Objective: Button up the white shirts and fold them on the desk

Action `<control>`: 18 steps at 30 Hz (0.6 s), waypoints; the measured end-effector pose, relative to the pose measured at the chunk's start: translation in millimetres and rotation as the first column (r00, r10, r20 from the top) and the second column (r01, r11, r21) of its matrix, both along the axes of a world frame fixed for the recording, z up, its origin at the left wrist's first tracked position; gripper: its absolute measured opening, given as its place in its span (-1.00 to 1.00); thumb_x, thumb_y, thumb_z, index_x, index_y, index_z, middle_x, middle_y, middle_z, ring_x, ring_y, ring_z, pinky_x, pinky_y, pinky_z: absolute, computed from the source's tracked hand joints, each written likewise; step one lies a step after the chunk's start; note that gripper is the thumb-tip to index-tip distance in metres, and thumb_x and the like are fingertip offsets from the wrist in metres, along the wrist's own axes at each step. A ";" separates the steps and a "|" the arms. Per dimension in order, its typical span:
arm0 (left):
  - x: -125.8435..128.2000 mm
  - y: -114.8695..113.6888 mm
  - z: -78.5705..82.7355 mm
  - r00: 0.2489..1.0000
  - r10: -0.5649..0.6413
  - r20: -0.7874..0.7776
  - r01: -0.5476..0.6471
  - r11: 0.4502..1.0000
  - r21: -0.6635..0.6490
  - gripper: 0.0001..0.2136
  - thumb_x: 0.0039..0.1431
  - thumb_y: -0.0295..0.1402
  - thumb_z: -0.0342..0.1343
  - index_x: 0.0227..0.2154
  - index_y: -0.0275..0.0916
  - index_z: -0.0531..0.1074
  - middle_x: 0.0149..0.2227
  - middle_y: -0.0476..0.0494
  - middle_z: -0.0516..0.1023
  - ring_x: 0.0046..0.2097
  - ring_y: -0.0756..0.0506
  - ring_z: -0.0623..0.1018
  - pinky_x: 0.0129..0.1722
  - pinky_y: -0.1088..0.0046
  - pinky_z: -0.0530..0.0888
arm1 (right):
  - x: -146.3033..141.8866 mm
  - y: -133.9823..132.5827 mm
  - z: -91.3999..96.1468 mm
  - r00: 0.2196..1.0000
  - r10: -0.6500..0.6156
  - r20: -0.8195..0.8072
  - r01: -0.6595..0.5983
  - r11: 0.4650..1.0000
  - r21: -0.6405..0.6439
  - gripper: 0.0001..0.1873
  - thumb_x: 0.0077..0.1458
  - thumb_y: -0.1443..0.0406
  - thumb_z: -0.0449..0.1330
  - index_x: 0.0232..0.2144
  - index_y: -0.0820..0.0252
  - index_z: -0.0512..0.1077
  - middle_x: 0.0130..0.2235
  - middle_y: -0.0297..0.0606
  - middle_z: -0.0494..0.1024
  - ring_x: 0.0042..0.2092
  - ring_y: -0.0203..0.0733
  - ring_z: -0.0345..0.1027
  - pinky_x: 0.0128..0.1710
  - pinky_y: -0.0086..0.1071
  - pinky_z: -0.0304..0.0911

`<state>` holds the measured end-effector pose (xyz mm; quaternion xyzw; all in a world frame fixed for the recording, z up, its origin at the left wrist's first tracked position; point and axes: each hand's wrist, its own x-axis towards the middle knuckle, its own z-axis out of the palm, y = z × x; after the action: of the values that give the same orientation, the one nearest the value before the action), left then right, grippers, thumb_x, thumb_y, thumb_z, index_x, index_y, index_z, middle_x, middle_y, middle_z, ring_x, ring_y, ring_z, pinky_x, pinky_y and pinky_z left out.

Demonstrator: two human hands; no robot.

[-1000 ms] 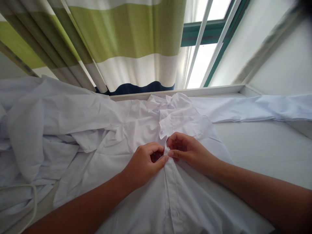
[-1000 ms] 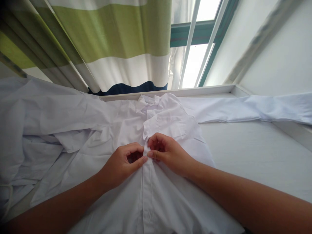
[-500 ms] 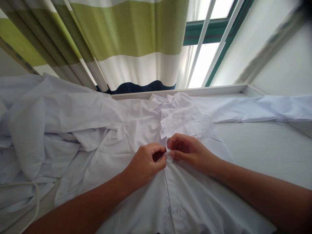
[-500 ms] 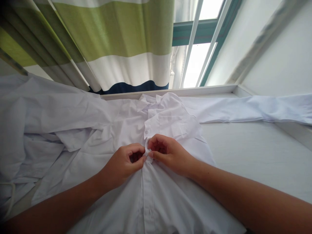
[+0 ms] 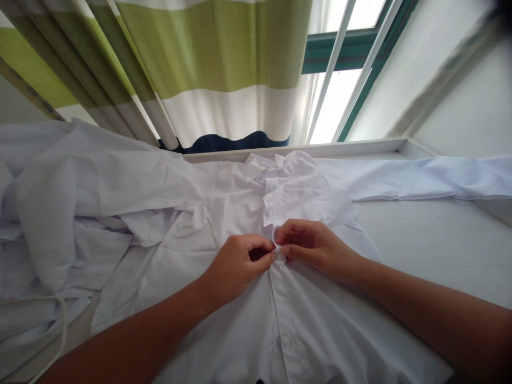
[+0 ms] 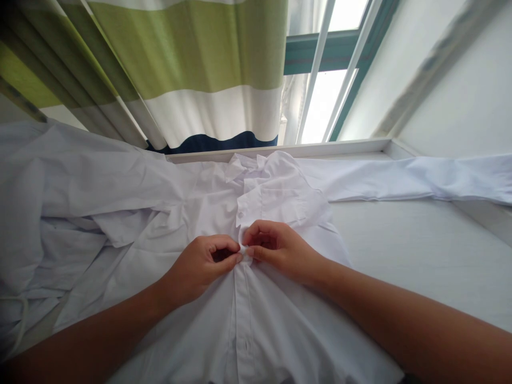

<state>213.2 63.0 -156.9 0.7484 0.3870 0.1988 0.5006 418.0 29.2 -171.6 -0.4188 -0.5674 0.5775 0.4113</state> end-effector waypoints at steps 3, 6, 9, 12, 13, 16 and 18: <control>-0.7 1.1 1.7 1.000 -0.024 0.000 0.024 1.000 0.010 -0.85 0.20 -0.33 0.15 -0.36 -0.24 0.59 -0.40 -0.02 0.56 -0.37 -0.01 0.44 -0.37 0.49 0.33 | 2.0 2.0 0.6 1.000 0.006 -0.016 -0.006 1.000 -0.016 -0.78 0.06 0.17 0.37 -0.34 0.18 0.48 -0.32 -0.29 0.50 -0.33 -0.26 0.39 -0.29 -0.34 0.37; -1.4 2.0 2.4 0.999 -0.050 0.006 0.050 0.998 0.044 -0.86 0.21 -0.36 0.15 -0.37 -0.22 0.60 -0.38 -0.02 0.57 -0.35 -0.02 0.46 -0.34 0.48 0.35 | 4.1 3.7 0.2 1.000 0.011 -0.029 -0.012 0.999 -0.034 -0.79 0.04 0.19 0.39 -0.34 0.19 0.51 -0.32 -0.29 0.52 -0.33 -0.26 0.41 -0.28 -0.34 0.39; -1.9 2.1 2.4 0.996 -0.083 0.019 0.081 0.994 0.074 -0.86 0.21 -0.39 0.14 -0.38 -0.21 0.61 -0.35 -0.03 0.59 -0.32 -0.03 0.50 -0.31 0.47 0.37 | 5.6 4.9 -0.2 0.999 0.020 -0.026 -0.021 0.998 -0.052 -0.81 0.04 0.20 0.39 -0.35 0.19 0.54 -0.33 -0.28 0.55 -0.34 -0.26 0.43 -0.27 -0.34 0.39; -2.0 1.8 3.0 0.993 -0.113 0.016 0.111 0.990 0.085 -0.85 0.23 -0.40 0.14 -0.36 -0.21 0.61 -0.34 -0.03 0.59 -0.31 -0.03 0.51 -0.29 0.47 0.38 | 6.8 5.5 -0.3 0.999 0.034 -0.016 -0.035 0.999 -0.041 -0.84 0.07 0.21 0.37 -0.37 0.20 0.55 -0.36 -0.30 0.55 -0.36 -0.28 0.42 -0.29 -0.36 0.38; -2.0 1.8 3.4 0.993 -0.117 0.015 0.115 0.990 0.085 -0.85 0.24 -0.39 0.14 -0.36 -0.20 0.61 -0.34 -0.03 0.59 -0.31 -0.02 0.51 -0.29 0.47 0.38 | 7.3 5.5 -0.2 0.999 0.038 -0.013 -0.038 0.999 -0.037 -0.84 0.08 0.22 0.36 -0.37 0.20 0.55 -0.36 -0.30 0.55 -0.36 -0.28 0.42 -0.29 -0.36 0.38; -2.6 2.8 4.3 0.991 -0.131 0.028 0.129 0.989 0.065 -0.83 0.27 -0.35 0.13 -0.34 -0.19 0.62 -0.32 -0.03 0.61 -0.29 -0.02 0.52 -0.27 0.47 0.38 | 8.7 5.9 -0.2 0.999 0.043 -0.007 -0.043 0.999 -0.033 -0.84 0.08 0.21 0.36 -0.37 0.20 0.56 -0.36 -0.30 0.56 -0.36 -0.27 0.43 -0.30 -0.36 0.39; -3.3 4.1 4.4 0.988 -0.147 0.043 0.145 0.988 0.044 -0.83 0.27 -0.33 0.13 -0.33 -0.19 0.63 -0.31 -0.03 0.62 -0.29 -0.02 0.51 -0.27 0.47 0.38 | 9.4 6.6 -0.6 0.999 0.039 -0.004 -0.039 0.999 -0.032 -0.84 0.07 0.21 0.38 -0.37 0.19 0.57 -0.37 -0.30 0.57 -0.37 -0.28 0.43 -0.30 -0.36 0.39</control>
<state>209.9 67.0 -152.5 0.7800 0.3154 0.1867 0.5073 427.4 35.8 -172.2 -0.4133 -0.5654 0.5951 0.3941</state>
